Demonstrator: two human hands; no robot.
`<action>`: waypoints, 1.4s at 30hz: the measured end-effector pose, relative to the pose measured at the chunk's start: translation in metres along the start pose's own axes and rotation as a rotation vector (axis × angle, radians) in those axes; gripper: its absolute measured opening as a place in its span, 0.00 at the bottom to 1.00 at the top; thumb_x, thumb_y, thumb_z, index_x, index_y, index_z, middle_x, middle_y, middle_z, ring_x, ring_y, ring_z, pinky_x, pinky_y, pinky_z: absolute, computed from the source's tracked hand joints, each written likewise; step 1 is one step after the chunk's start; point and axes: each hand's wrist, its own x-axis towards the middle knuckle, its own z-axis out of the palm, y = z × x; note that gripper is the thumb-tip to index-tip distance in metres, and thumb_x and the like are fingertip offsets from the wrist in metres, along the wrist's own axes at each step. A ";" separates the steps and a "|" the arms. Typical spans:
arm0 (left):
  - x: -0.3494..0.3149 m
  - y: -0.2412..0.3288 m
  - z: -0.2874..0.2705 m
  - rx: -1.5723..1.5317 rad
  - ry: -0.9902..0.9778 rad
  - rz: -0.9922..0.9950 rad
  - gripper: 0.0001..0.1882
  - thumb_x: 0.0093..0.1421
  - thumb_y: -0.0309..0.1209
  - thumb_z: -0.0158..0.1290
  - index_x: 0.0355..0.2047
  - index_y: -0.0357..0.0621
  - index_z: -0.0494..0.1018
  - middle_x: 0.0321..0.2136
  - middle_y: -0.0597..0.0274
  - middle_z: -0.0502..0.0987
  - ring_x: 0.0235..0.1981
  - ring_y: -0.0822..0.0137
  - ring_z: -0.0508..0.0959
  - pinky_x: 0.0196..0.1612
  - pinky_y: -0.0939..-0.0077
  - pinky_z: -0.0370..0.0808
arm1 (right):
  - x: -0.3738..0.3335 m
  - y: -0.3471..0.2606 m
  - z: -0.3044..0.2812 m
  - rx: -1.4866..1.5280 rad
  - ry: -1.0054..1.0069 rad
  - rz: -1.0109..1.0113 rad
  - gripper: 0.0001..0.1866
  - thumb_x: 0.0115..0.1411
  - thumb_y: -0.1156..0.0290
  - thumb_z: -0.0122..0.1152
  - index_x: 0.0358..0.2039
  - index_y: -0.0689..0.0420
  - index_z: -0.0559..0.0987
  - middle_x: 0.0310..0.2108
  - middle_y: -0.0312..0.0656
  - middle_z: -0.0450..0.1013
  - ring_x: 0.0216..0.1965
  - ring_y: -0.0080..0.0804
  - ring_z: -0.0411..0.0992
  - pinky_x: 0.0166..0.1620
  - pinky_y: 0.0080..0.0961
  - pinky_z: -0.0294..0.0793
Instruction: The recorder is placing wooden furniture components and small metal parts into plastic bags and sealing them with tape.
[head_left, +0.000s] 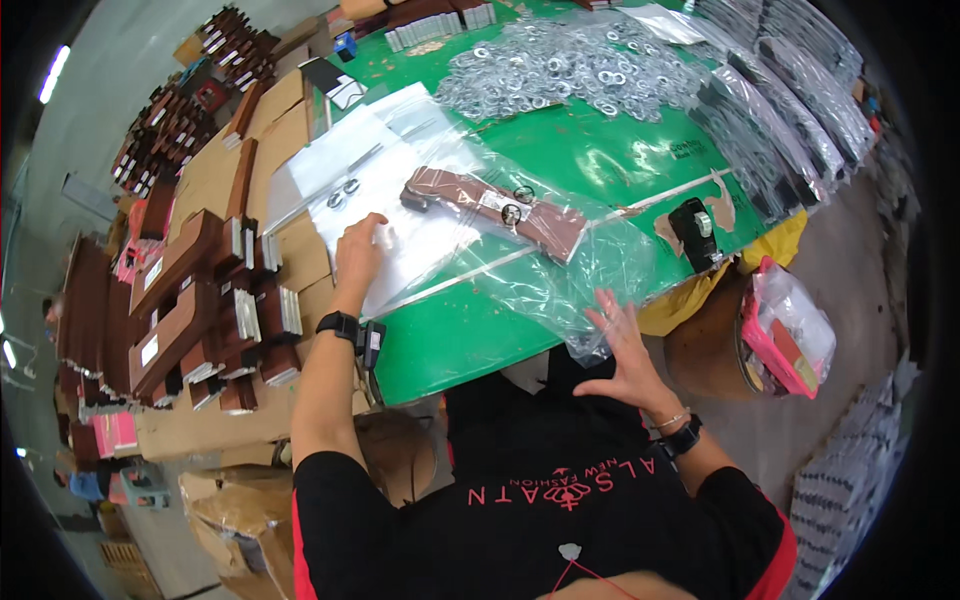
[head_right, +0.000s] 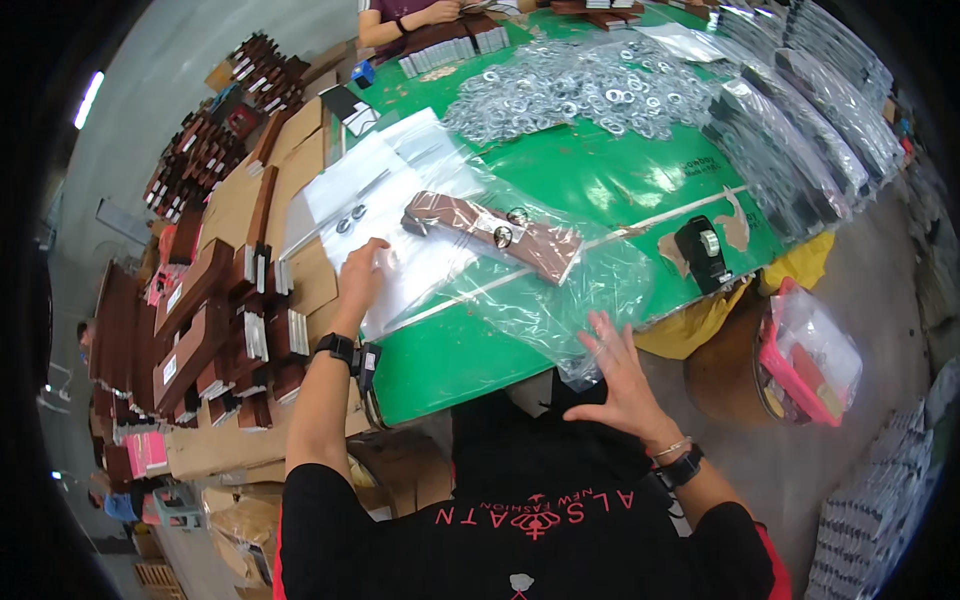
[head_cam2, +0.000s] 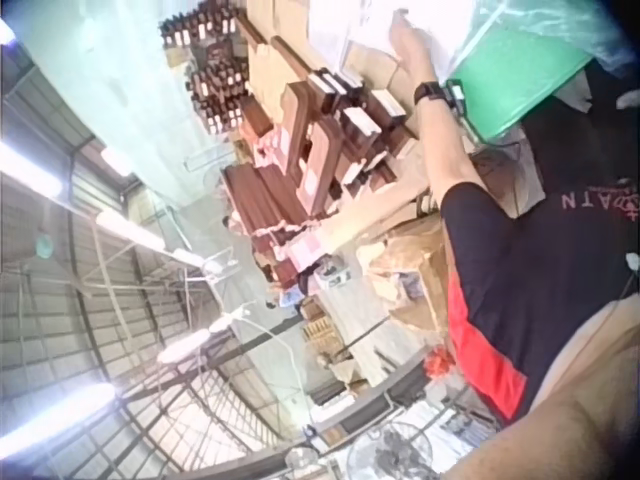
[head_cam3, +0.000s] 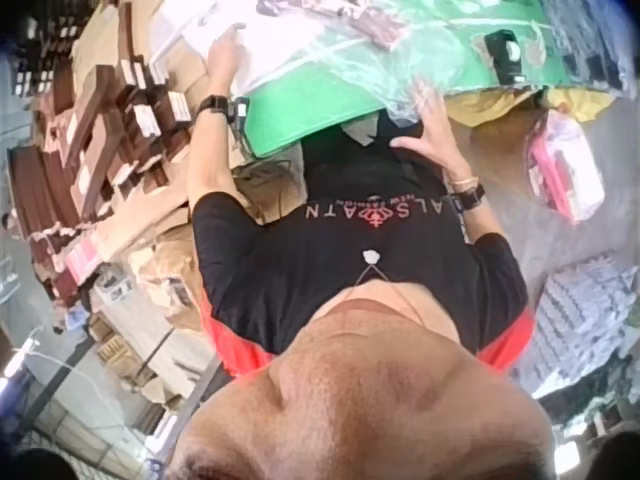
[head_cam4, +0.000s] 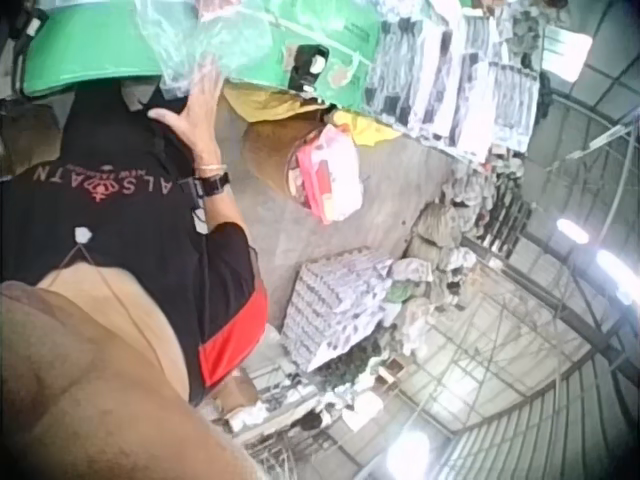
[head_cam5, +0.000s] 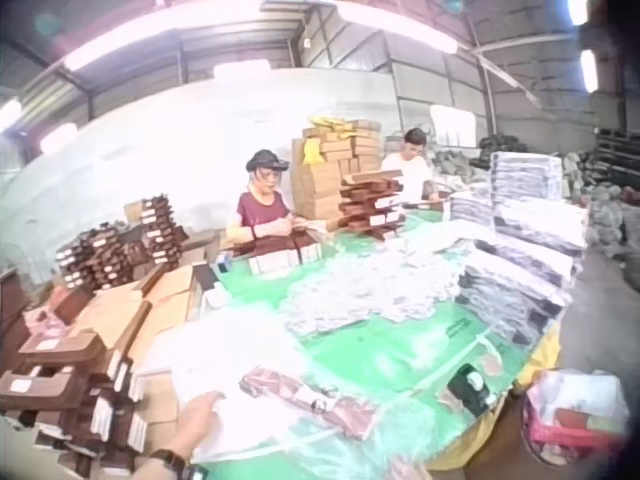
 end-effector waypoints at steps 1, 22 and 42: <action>0.004 -0.001 0.004 -0.014 -0.009 0.018 0.24 0.52 0.17 0.53 0.49 0.53 0.73 0.44 0.54 0.78 0.50 0.48 0.75 0.52 0.55 0.71 | 0.002 -0.002 0.010 0.034 0.104 0.031 0.43 0.50 0.55 0.74 0.65 0.54 0.68 0.73 0.50 0.52 0.75 0.51 0.43 0.72 0.60 0.35; 0.024 -0.001 -0.043 -0.558 0.364 0.172 0.06 0.70 0.28 0.47 0.37 0.38 0.68 0.34 0.57 0.76 0.39 0.59 0.77 0.46 0.66 0.73 | 0.113 -0.007 -0.094 0.357 0.698 0.065 0.14 0.71 0.67 0.52 0.38 0.63 0.82 0.38 0.40 0.81 0.41 0.26 0.76 0.48 0.23 0.72; 0.003 -0.004 -0.089 -0.840 0.311 -0.251 0.07 0.73 0.29 0.42 0.44 0.42 0.69 0.26 0.67 0.71 0.23 0.76 0.71 0.29 0.79 0.74 | 0.200 0.020 -0.145 0.761 0.555 -0.086 0.14 0.72 0.66 0.51 0.45 0.62 0.81 0.43 0.43 0.81 0.45 0.29 0.79 0.53 0.26 0.76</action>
